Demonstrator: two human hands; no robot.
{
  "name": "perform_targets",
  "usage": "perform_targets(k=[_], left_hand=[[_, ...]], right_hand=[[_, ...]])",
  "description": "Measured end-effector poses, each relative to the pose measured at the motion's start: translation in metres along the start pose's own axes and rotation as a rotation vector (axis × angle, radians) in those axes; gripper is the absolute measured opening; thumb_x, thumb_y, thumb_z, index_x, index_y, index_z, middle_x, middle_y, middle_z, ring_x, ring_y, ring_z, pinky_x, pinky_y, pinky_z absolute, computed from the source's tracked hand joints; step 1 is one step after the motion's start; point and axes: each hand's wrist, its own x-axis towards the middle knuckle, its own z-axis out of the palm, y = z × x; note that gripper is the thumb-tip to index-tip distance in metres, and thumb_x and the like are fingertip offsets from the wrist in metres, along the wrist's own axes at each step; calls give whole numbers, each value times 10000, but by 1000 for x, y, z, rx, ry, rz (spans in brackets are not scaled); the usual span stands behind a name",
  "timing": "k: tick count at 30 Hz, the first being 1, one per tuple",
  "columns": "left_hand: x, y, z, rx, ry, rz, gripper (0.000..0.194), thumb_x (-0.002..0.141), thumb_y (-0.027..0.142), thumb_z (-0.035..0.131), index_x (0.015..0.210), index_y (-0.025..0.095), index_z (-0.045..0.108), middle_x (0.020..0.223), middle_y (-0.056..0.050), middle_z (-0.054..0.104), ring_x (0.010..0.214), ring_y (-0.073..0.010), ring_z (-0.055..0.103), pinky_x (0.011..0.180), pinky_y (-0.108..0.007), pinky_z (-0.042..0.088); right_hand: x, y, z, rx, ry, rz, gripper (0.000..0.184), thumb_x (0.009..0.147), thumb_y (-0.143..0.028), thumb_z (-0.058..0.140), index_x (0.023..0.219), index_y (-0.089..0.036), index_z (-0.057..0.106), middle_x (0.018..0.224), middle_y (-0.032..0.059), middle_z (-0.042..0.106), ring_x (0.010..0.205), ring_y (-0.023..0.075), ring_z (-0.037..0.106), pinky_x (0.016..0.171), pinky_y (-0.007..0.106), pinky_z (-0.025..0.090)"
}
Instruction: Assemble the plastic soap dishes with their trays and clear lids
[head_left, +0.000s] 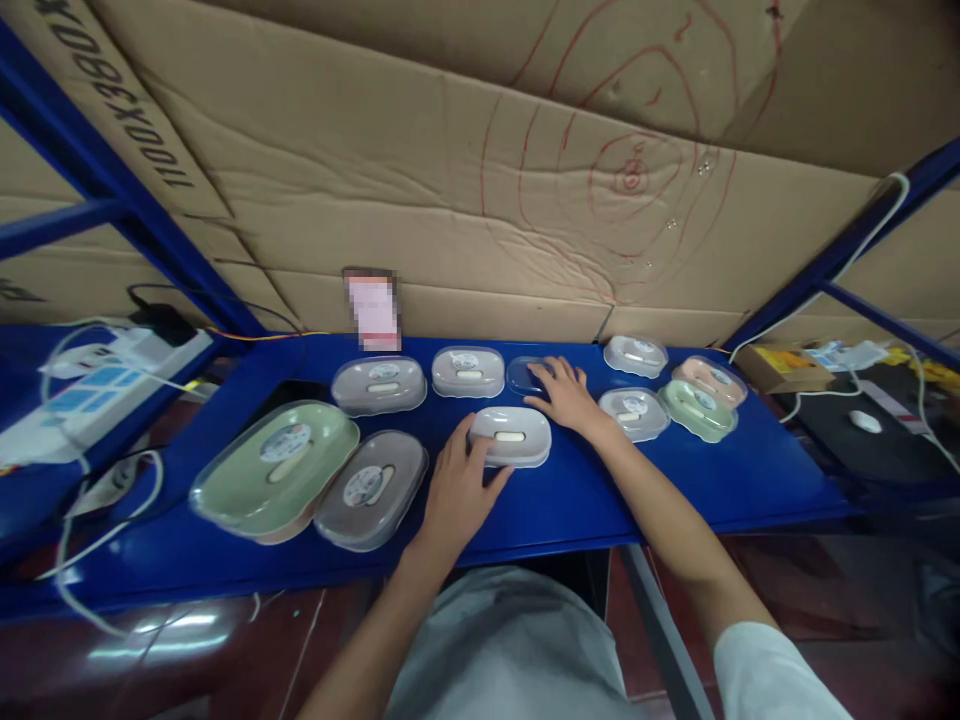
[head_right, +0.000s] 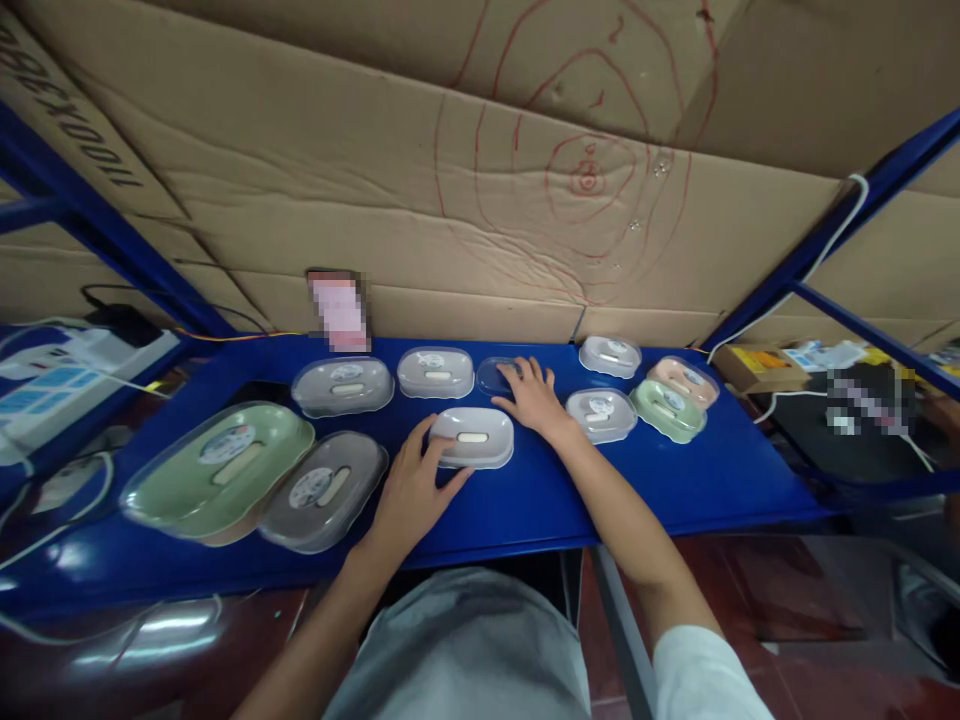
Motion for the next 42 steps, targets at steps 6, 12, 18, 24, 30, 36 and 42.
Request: perform_targets(k=[6, 12, 18, 24, 30, 36, 42], left_hand=[[3, -1, -1, -158, 30, -45, 634, 968, 381, 724, 1509, 197, 449, 1540, -209, 550, 1394, -383, 591, 1115, -554, 536], [2, -3, 2, -235, 83, -71, 877, 989, 480, 695, 1675, 211, 220, 1543, -229, 540, 1417, -379, 573, 1132, -557, 518], [2, -8, 4, -249, 88, -74, 842, 984, 529, 688, 1662, 233, 286, 1481, -205, 581, 1367, -367, 598, 1126, -564, 521], [0, -14, 8, -273, 59, -68, 829, 970, 422, 728, 1661, 264, 299, 1513, -184, 552, 1393, -367, 571, 1155, -564, 498], [-1, -16, 10, -285, 54, -74, 812, 979, 388, 717, 1667, 283, 297, 1516, -171, 560, 1400, -356, 572, 1161, -551, 498], [-2, -16, 12, -292, 60, -55, 709, 1024, 393, 650, 1648, 262, 339, 1533, -176, 573, 1415, -341, 581, 1166, -535, 507], [-2, -17, 11, -289, 46, -59, 666, 1023, 388, 653, 1616, 224, 399, 1530, -187, 590, 1406, -341, 599, 1161, -539, 518]], right_hand=[[-27, -9, -34, 44, -72, -38, 545, 1123, -535, 424, 1586, -267, 522, 1574, 124, 587, 1424, 332, 571, 1145, 532, 496], [-83, -49, -24, 147, 2, -270, 522, 1127, -470, 457, 1621, -303, 480, 1637, 113, 519, 1519, 312, 476, 1200, 539, 467], [-94, -59, 0, 55, 119, -365, 520, 1106, -361, 526, 1616, -265, 494, 1643, 161, 489, 1597, 351, 356, 1269, 610, 382], [-87, -49, 2, 54, 108, -529, 531, 1096, -295, 559, 1621, -284, 477, 1632, 145, 508, 1610, 323, 340, 1299, 636, 323], [-81, -45, -3, 109, 81, -520, 523, 1128, -256, 469, 1645, -327, 431, 1675, 123, 459, 1638, 288, 281, 1306, 647, 287], [-73, -32, -4, 57, 60, -567, 525, 1121, -248, 478, 1641, -313, 442, 1681, 119, 460, 1632, 292, 297, 1313, 638, 279], [-76, -24, 13, 5, 113, -580, 533, 1099, -221, 525, 1622, -312, 476, 1694, 99, 450, 1650, 312, 241, 1313, 651, 272]])
